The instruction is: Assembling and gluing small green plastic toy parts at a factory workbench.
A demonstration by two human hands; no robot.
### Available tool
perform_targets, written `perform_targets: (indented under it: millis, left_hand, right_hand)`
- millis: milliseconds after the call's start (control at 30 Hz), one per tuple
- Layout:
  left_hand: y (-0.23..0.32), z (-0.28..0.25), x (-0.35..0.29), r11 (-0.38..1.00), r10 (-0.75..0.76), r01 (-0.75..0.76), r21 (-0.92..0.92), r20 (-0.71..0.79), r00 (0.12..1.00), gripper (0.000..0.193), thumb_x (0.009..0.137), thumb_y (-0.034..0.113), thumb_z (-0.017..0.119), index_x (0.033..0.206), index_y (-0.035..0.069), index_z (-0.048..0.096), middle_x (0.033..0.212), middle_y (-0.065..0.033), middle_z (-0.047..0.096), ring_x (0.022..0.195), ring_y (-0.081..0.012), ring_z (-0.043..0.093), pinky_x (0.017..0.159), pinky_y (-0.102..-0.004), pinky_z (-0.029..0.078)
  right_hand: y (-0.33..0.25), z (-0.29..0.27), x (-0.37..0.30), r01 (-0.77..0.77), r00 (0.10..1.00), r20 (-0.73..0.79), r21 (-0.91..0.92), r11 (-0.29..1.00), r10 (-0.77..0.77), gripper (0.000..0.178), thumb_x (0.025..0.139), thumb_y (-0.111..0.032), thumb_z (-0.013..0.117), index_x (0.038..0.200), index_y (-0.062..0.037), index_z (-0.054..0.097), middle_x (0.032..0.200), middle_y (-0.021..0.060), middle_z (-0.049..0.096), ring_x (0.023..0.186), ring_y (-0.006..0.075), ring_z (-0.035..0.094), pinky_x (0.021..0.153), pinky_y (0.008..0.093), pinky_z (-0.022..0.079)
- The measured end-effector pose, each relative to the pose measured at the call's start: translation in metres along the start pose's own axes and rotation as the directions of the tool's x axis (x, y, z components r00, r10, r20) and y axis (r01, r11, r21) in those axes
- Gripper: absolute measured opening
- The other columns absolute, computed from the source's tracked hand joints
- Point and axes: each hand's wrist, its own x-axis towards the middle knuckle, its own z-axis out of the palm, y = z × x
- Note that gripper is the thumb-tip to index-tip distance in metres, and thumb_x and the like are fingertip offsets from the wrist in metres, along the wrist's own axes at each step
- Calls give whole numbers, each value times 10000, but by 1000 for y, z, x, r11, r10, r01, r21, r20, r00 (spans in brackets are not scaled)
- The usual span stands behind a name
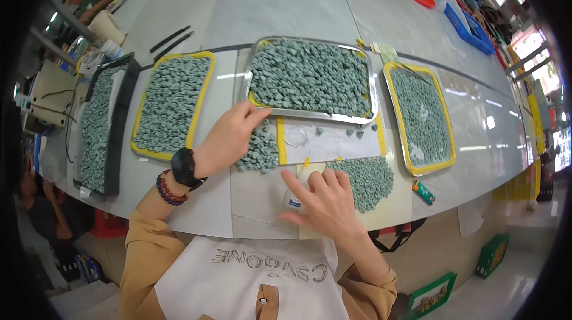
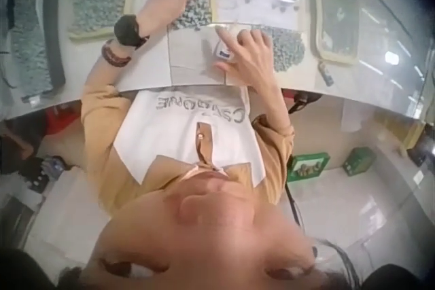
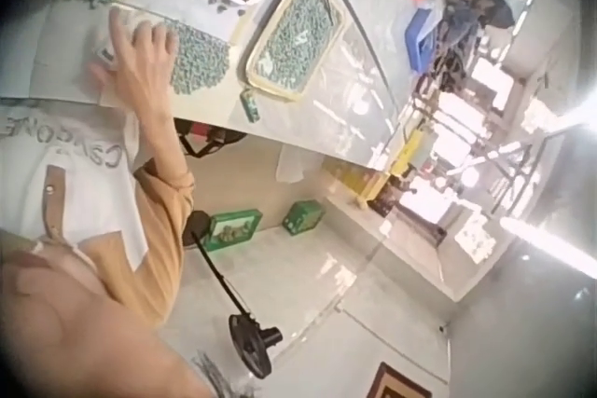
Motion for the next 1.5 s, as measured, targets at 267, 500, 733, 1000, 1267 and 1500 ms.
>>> perform_targets:
  millis: [267, 500, 733, 1000, 1267, 1500]
  left_hand:
    - [7, -8, -11, 983, 60, -49, 178, -58, 997, 317, 655, -62, 534, 961, 11, 566, 885, -136, 491, 834, -307, 516, 722, -366, 435]
    - [1, 9, -13, 985, 144, -140, 100, -32, 989, 195, 688, -14, 512, 875, 21, 556, 825, -152, 488, 798, -330, 523, 694, -390, 444]
    - [-3, 4, -4, 982, 186, -187, 6, 59, 981, 157, 708, -20, 506, 844, 12, 577, 858, -143, 502, 806, -313, 532, 705, -377, 455]
    - [-25, 5, -13, 971, 237, -236, -25, 42, 971, 169, 690, -38, 517, 834, 0, 596, 859, -138, 494, 801, -308, 528, 706, -361, 454]
    - [-27, -6, -8, 987, 106, -125, -102, -176, 979, 286, 652, -96, 505, 920, -19, 569, 879, -130, 493, 794, -295, 530, 690, -337, 469]
    - [-36, -6, -7, 969, -57, 18, -246, -152, 987, 257, 753, -89, 503, 982, 8, 566, 919, -118, 505, 797, -261, 563, 654, -294, 476]
  right_hand:
    - [-16, 8, 8, 59, 998, -1, -101, 993, -59, 550, 585, -410, 738, 1030, -130, 575, 737, 57, 455, 745, 245, 458, 682, 359, 343]
    - [-29, -17, -23, 128, 953, -288, 103, 986, -94, 421, 635, -222, 770, 952, -49, 553, 805, 118, 512, 731, 263, 512, 657, 363, 417]
    - [-50, 7, -27, -30, 798, -549, 376, 926, 249, 529, 549, -118, 829, 999, -40, 560, 957, 152, 521, 865, 317, 508, 753, 416, 428]
    - [-7, 65, -8, 18, 535, -795, 350, 937, 287, 465, 744, -245, 684, 1081, -79, 409, 769, 67, 460, 648, 168, 465, 598, 294, 384]
    - [2, 68, 12, -46, 532, -762, 410, 911, 369, 423, 810, -214, 629, 1092, -56, 356, 851, 142, 554, 669, 188, 511, 604, 310, 434]
    - [-14, 64, 7, 88, 694, -667, 452, 888, 271, 441, 884, -305, 543, 1178, -80, 303, 872, 179, 590, 705, 226, 549, 642, 341, 449]
